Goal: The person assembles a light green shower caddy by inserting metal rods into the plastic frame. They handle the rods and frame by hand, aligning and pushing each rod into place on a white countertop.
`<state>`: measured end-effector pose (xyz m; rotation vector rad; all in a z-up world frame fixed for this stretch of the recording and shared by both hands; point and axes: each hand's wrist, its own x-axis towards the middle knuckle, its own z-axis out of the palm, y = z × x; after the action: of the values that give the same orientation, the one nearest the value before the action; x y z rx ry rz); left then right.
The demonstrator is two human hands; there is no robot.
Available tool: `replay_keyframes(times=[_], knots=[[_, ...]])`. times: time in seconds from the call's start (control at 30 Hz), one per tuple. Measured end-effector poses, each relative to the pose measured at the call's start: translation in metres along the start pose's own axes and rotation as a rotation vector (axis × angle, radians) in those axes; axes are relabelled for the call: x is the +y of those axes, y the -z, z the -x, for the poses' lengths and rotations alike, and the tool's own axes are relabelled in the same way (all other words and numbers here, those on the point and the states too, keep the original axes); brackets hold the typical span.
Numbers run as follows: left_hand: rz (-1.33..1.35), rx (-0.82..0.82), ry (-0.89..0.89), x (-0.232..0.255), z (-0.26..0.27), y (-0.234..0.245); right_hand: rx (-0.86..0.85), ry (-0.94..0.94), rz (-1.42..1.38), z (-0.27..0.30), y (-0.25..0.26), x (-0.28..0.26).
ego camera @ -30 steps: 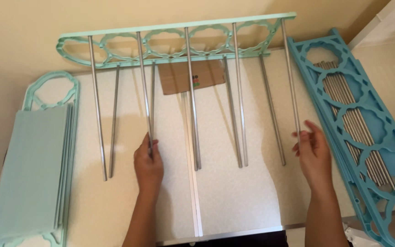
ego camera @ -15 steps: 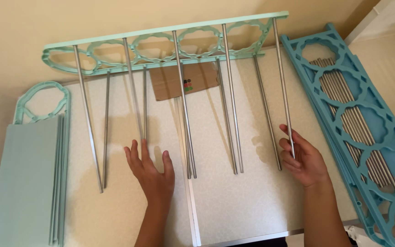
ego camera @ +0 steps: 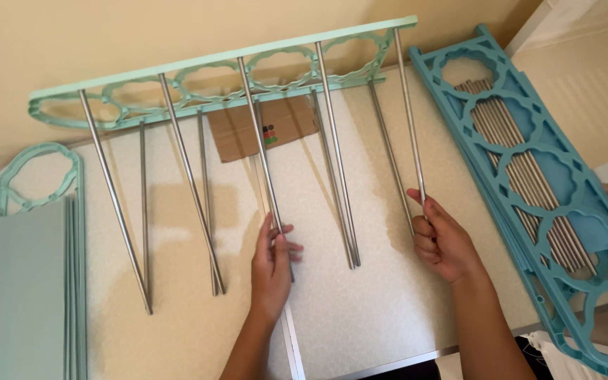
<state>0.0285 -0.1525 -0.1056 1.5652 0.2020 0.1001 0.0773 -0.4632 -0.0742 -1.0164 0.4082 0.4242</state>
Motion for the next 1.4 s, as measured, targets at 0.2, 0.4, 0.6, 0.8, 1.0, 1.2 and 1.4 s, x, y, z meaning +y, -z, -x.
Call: replay_keyframes(times=[0.2, 0.4, 0.6, 0.8, 1.0, 1.2, 1.4], knots=[[-0.051, 0.058, 0.055, -0.008, -0.005, -0.003, 0.154, 0.086, 0.225, 0.003, -0.018, 0.005], [-0.113, 0.087, 0.075, -0.007, -0.001, -0.007, 0.268, 0.183, 0.373, 0.002, -0.026, 0.015], [-0.059, 0.112, 0.032, -0.012, -0.002, -0.008, 0.392, 0.329, 0.696, 0.004, -0.024, 0.017], [-0.017, 0.125, 0.007, -0.018, -0.003, -0.004, 0.453, 0.395, 0.927, 0.012, -0.013, -0.001], [-0.005, 0.135, 0.014, -0.016, -0.002, -0.006, 0.382, 0.303, 0.75, 0.008, -0.024, 0.01], [-0.145, 0.122, -0.003, 0.003, 0.002, -0.007, 0.336, 0.304, 0.659, 0.008, -0.031, 0.022], [-0.62, 0.308, -0.478, 0.048, 0.001, -0.006, 0.292, 0.288, 0.612, 0.008, -0.022, 0.016]])
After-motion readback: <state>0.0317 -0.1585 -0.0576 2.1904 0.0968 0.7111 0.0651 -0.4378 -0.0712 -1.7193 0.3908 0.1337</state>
